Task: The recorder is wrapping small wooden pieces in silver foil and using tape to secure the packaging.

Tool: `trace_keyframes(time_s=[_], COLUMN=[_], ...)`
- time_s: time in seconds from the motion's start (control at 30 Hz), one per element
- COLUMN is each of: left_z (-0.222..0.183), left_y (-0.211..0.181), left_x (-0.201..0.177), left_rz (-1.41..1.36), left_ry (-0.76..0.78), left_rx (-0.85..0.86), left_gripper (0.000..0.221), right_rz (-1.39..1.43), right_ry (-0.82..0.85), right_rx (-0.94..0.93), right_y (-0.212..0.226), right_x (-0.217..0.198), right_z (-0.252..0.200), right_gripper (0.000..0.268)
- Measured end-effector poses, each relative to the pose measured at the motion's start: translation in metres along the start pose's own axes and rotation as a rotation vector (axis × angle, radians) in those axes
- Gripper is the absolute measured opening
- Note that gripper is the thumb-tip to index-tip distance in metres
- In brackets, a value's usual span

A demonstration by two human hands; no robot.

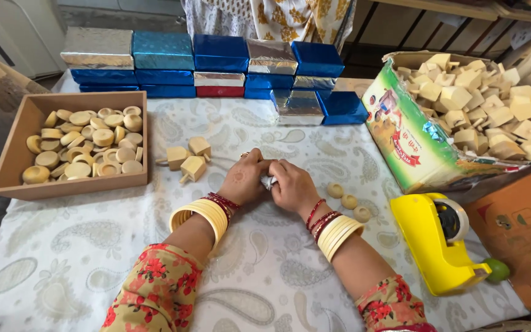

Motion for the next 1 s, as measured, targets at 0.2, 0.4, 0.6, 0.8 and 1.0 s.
trace_keyframes(time_s=[0.2, 0.4, 0.6, 0.8, 1.0], left_z=[0.0, -0.003, -0.005, -0.005, 0.008], left_y=[-0.004, 0.005, 0.0, 0.001, 0.008], left_x=[-0.005, 0.006, -0.018, 0.005, 0.012], left_rz=[0.015, 0.087, -0.101, 0.048, 0.063], left_ry=[0.046, -0.026, -0.211, -0.021, -0.007], left_rx=[0.032, 0.084, 0.118, 0.346, 0.171], left_gripper=[0.056, 0.054, 0.06, 0.052, 0.044], right_rz=[0.907, 1.105, -0.136, -0.112, 0.412], right_ry=[-0.394, -0.32, 0.014, 0.17, -0.106], right_rx=[0.763, 0.877, -0.294, -0.374, 0.234], right_y=[-0.113, -0.13, 0.017, 0.005, -0.038], right_x=[0.04, 0.036, -0.025, -0.005, 0.004], right_z=[-0.026, -0.029, 0.004, -0.004, 0.0], right_gripper=[0.013, 0.012, 0.018, 0.017, 0.012])
Point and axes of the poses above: each hand's wrist, its own z-axis towards the middle knuckle, its own x-axis out of the palm, y = z × x, the point moved 4 cm from there along z, towards the middle knuckle, and after that the axes turned 12 degrees about z, right-handed, at the moved point
